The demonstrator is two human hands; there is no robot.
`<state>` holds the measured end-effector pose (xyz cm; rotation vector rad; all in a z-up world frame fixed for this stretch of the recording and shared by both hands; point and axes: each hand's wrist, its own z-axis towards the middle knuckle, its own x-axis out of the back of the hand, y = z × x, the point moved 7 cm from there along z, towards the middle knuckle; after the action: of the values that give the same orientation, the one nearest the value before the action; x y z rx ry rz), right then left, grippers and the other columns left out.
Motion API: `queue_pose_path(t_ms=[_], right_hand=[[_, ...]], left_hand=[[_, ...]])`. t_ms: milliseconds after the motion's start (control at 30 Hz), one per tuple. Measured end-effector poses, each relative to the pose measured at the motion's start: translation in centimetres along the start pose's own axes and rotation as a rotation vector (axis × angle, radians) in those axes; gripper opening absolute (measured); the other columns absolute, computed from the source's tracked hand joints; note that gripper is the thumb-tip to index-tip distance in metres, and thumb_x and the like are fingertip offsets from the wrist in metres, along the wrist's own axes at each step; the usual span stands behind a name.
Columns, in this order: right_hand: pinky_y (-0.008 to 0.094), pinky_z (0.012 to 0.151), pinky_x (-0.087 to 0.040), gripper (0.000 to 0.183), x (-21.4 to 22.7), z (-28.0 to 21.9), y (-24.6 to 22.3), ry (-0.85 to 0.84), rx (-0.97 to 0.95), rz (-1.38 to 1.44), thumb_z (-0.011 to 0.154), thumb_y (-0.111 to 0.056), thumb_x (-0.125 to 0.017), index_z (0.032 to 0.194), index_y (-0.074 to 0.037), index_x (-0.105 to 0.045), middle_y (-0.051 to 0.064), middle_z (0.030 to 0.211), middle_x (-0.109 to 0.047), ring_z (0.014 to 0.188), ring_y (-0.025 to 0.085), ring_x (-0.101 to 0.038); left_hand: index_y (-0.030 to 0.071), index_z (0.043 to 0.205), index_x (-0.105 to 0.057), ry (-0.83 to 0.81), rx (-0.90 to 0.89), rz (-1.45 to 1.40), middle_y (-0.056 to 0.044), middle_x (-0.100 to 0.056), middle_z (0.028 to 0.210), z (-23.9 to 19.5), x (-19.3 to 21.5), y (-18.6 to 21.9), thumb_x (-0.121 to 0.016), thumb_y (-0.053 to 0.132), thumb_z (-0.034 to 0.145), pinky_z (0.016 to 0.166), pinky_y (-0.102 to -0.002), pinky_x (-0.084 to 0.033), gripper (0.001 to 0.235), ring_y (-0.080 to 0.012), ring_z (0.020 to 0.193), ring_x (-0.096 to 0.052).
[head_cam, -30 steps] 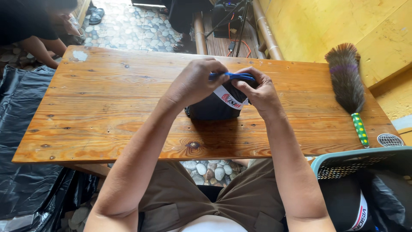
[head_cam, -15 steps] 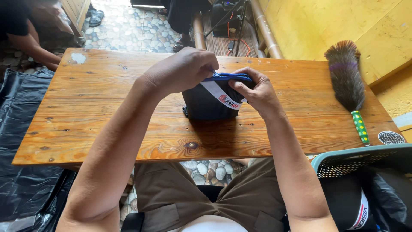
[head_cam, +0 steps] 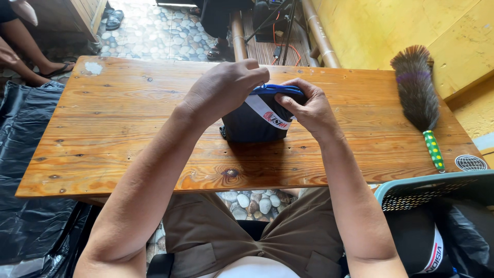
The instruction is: The person folds a black plastic sheet around an object on a wooden table, then places the wrapped item into a black zippered pouch and closes it. The person uses a small brush to smooth the plastic during folding.
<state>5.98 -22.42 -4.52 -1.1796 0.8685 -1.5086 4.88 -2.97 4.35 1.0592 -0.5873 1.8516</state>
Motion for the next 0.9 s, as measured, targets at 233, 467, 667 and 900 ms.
queue_pose_path(t_ms=[233,467,667,900], right_hand=[[0.031,0.081,-0.060,0.026,-0.5,-0.1,-1.6,-0.040,0.010,-0.022,0.087,-0.015,-0.085,0.112,-0.012,-0.075,0.005,0.095,-0.071,0.091,0.010,-0.066],[0.030,0.081,-0.061,0.029,-0.7,-0.7,-3.5,-0.048,0.047,-0.012,0.084,-0.016,-0.088,0.109,-0.011,-0.075,0.002,0.094,-0.072,0.093,0.008,-0.067],[0.030,0.075,-0.056,0.022,0.0,-0.1,-2.0,-0.055,-0.033,-0.168,0.086,-0.019,-0.083,0.104,-0.010,-0.074,0.002,0.089,-0.072,0.086,0.008,-0.065],[0.021,0.084,-0.057,0.016,-0.4,-0.2,-1.9,-0.034,0.015,0.046,0.093,-0.018,-0.077,0.107,-0.015,-0.069,-0.003,0.096,-0.072,0.091,0.005,-0.066]], left_hand=[[0.021,0.115,-0.064,0.036,-0.069,0.164,-0.009,-0.070,0.084,1.8,-2.1,0.7,-0.062,0.000,0.095,0.049,-0.046,-0.058,0.029,-0.0360,0.060,-0.074],[0.028,0.116,-0.062,0.033,-0.149,0.269,-0.002,-0.072,0.077,4.9,-4.2,1.8,-0.066,0.009,0.090,0.051,-0.038,-0.058,0.033,-0.0255,0.056,-0.073],[0.022,0.098,-0.069,0.178,-0.231,0.259,-0.003,-0.062,0.084,6.4,-3.5,3.9,-0.078,0.013,0.077,0.047,-0.040,-0.051,0.025,-0.0258,0.071,-0.067],[0.014,0.130,-0.065,0.490,0.077,-0.183,-0.006,-0.072,0.129,2.0,0.3,0.1,-0.077,0.031,0.101,0.098,-0.043,-0.053,0.036,-0.0264,0.119,-0.068]])
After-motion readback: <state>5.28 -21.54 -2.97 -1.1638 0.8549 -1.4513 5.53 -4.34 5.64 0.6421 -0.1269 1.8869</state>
